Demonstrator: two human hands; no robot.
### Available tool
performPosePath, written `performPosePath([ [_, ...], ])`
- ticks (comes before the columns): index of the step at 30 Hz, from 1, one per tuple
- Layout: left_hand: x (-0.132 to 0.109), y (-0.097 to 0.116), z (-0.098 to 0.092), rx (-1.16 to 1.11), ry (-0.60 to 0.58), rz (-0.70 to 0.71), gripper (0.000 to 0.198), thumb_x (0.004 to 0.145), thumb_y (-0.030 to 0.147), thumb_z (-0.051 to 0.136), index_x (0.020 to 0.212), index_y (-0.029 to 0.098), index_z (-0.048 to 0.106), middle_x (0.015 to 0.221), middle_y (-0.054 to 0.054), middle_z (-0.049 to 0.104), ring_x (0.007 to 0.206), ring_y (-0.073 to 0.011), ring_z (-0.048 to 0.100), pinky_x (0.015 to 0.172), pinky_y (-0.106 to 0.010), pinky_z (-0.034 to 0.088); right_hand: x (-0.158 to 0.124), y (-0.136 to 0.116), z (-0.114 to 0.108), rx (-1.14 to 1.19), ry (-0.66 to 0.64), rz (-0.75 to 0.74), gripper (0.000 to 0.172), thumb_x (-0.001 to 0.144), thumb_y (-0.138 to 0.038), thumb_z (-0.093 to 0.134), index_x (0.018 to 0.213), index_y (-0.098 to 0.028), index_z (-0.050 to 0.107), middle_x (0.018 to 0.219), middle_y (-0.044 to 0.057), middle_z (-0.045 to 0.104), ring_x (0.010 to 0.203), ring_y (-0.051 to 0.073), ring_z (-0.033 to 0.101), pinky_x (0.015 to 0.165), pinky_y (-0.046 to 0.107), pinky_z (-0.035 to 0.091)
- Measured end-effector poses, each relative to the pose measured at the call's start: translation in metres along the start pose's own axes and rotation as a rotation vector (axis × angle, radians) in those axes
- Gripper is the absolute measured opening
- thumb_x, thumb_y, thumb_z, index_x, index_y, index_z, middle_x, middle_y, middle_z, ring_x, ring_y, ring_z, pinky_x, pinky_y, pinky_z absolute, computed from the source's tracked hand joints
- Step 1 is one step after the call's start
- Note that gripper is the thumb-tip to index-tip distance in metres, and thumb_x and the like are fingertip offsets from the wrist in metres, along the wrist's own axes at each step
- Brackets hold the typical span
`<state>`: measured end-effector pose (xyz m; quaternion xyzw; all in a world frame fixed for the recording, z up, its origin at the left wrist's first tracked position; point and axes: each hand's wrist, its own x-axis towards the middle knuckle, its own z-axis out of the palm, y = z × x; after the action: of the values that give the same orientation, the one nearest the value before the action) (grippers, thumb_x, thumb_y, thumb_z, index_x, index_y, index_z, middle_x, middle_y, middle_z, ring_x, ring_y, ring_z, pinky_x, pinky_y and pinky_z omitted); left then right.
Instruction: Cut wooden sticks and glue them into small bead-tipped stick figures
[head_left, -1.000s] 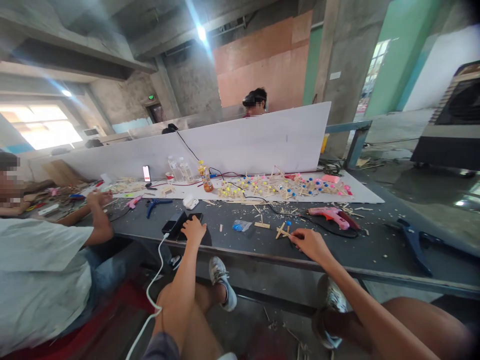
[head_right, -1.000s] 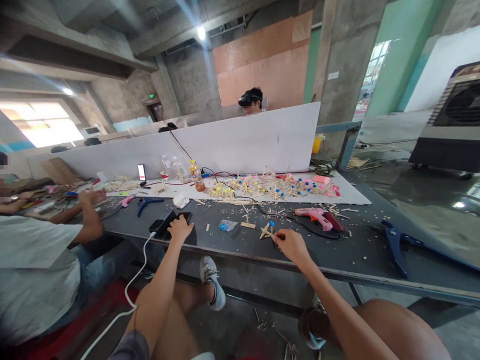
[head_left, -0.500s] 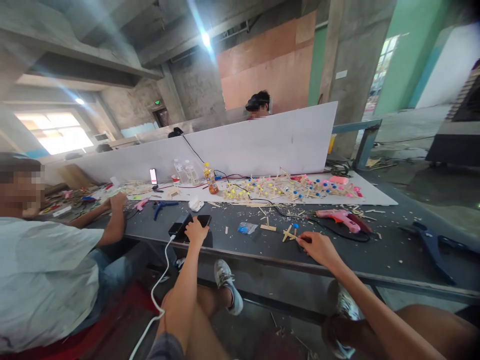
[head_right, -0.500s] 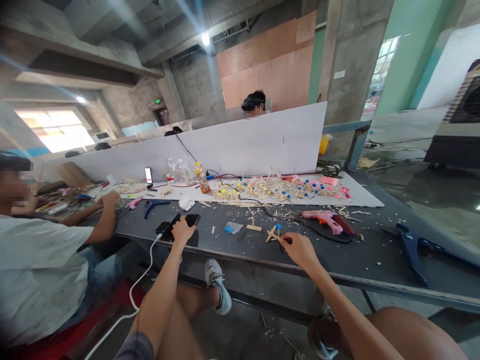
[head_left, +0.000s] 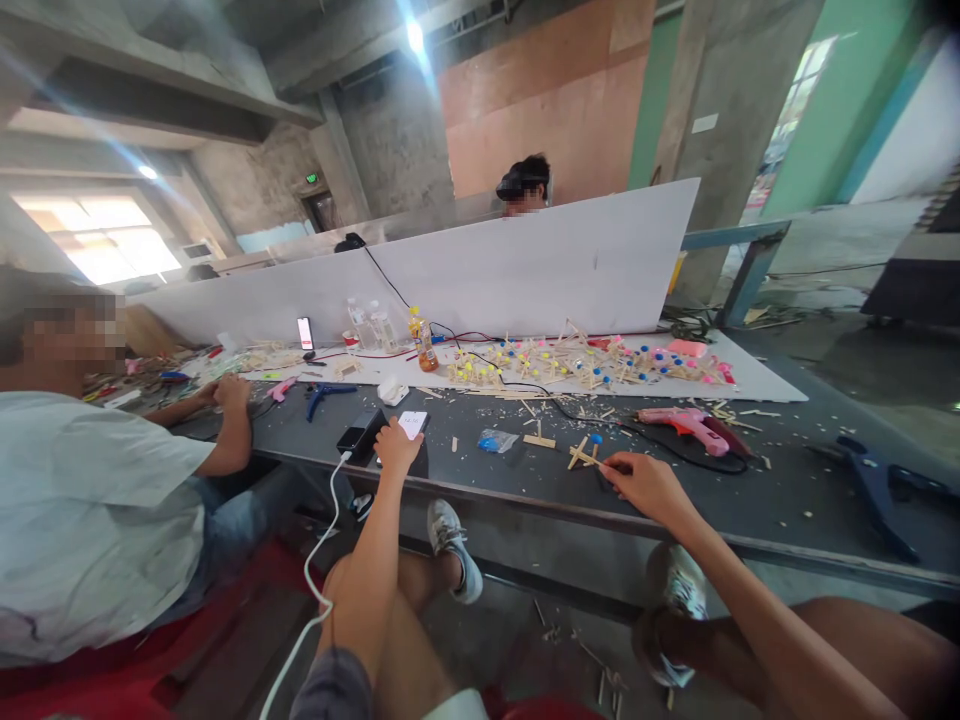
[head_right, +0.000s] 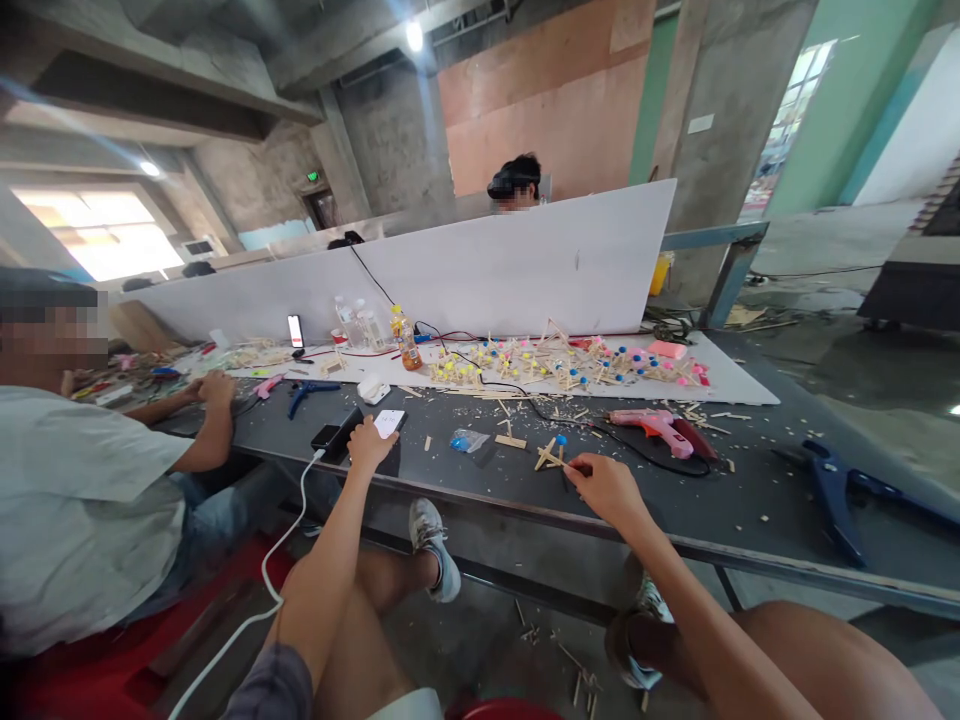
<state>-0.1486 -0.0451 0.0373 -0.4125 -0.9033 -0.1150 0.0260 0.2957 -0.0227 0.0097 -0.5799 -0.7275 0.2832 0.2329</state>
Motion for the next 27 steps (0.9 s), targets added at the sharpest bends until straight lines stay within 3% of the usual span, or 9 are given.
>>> performPosePath([
  [10,0.002,-0.002,0.005,-0.022,0.02,0.009,0.078,0.08,0.051,0.064,0.142,0.013,0.036,0.131,-0.025,0.055,0.122,-0.0386,0.052,0.095,-0.047,0.041,-0.007,0.004,-0.001,-0.267,0.093,-0.02,0.021,0.082,-0.035,0.061,0.091,-0.022,0.075,0.081,0.005,0.076,0.077,0.023,0.07,0.065,0.029,0.044],
  [19,0.005,-0.004,0.008,-0.051,0.033,0.016,0.089,0.076,0.054,0.068,0.145,0.012,0.033,0.133,-0.025,0.056,0.127,-0.0407,0.048,0.098,-0.049,0.039,-0.015,0.012,-0.008,-0.303,0.024,-0.009,0.024,0.082,-0.037,0.062,0.097,-0.024,0.076,0.083,0.005,0.076,0.079,0.024,0.07,0.065,0.03,0.044],
  [22,0.011,-0.008,0.009,-0.161,0.051,-0.01,0.093,0.073,0.057,0.07,0.146,0.011,0.034,0.133,-0.024,0.058,0.127,-0.0413,0.05,0.099,-0.049,0.04,-0.017,0.012,-0.009,-0.315,0.005,-0.018,0.025,0.082,-0.038,0.062,0.098,-0.024,0.076,0.082,0.004,0.076,0.077,0.024,0.069,0.064,0.03,0.044],
  [25,0.02,-0.019,0.005,-0.341,0.073,-0.069,0.074,0.087,0.06,0.051,0.143,0.011,0.041,0.125,-0.019,0.065,0.12,-0.0332,0.058,0.096,-0.041,0.043,-0.02,0.01,-0.012,-0.327,-0.021,-0.015,0.024,0.082,-0.039,0.063,0.096,-0.025,0.076,0.082,0.004,0.076,0.079,0.023,0.069,0.065,0.029,0.043],
  [27,0.026,-0.027,0.003,-0.374,0.09,-0.078,0.06,0.095,0.053,0.038,0.139,0.013,0.047,0.118,-0.016,0.069,0.114,-0.0277,0.062,0.092,-0.035,0.045,-0.022,0.008,-0.015,-0.326,-0.032,-0.017,0.022,0.082,-0.038,0.063,0.094,-0.025,0.077,0.084,0.004,0.076,0.081,0.023,0.069,0.065,0.028,0.042],
])
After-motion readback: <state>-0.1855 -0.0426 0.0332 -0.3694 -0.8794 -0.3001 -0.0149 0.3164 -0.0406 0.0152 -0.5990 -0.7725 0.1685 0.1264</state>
